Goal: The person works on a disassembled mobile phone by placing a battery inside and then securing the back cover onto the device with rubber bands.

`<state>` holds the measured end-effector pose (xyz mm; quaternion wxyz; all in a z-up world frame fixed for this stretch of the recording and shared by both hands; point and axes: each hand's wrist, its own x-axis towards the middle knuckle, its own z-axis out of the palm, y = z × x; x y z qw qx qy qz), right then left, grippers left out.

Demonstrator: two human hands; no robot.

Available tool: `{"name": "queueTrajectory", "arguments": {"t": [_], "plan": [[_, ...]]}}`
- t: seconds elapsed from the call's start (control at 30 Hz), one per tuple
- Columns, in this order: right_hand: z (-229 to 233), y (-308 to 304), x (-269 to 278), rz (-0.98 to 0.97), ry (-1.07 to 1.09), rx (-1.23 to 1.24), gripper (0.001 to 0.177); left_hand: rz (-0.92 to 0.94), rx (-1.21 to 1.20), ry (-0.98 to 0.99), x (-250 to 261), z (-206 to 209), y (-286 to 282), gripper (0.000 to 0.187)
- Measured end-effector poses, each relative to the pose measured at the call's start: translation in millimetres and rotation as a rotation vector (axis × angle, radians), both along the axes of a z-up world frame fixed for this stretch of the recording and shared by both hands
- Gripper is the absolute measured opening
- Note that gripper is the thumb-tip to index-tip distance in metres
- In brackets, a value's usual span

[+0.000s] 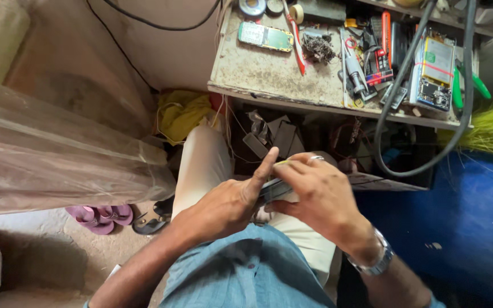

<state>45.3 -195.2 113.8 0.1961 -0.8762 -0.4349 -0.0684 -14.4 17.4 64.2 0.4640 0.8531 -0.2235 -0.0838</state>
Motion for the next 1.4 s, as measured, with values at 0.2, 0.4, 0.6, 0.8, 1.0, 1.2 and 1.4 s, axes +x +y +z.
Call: {"name": "queueTrajectory", "arguments": {"t": [0.2, 0.4, 0.6, 0.8, 1.0, 1.2, 1.4], "plan": [[-43.5, -10.0, 27.4, -0.09, 0.891, -0.045, 0.047, 0.135, -0.293, 0.152, -8.4, 7.2, 10.4, 0.065], [-115.0, -22.3, -13.5, -0.073, 1.456, 0.653, 0.029, 0.235, -0.497, 0.235, 6.1, 0.3, 12.0, 0.026], [-152.5, -38.9, -28.2, -0.083, 1.277, 0.753, 0.023, 0.063, -0.583, 0.116, 14.0, 4.8, 18.6, 0.031], [-142.5, -36.4, -31.6, -0.052, 1.173, 0.706, 0.022, -0.183, -0.674, 0.624, 22.9, -8.4, 15.9, 0.044], [-124.6, -71.1, -9.9, -0.047, 0.982, 0.495, 0.016, 0.045, -0.667, 0.797, 23.6, -8.6, 26.9, 0.038], [-120.8, -85.0, -13.8, 0.255, 1.258, 1.511, 0.03, 0.147, -0.961, 0.71, 1.2, -4.9, 31.6, 0.031], [-98.7, -62.6, 17.9, 0.055, 1.808, 1.549, 0.015, -0.016, -0.344, 0.013, 10.5, -3.3, 22.4, 0.034]]}}
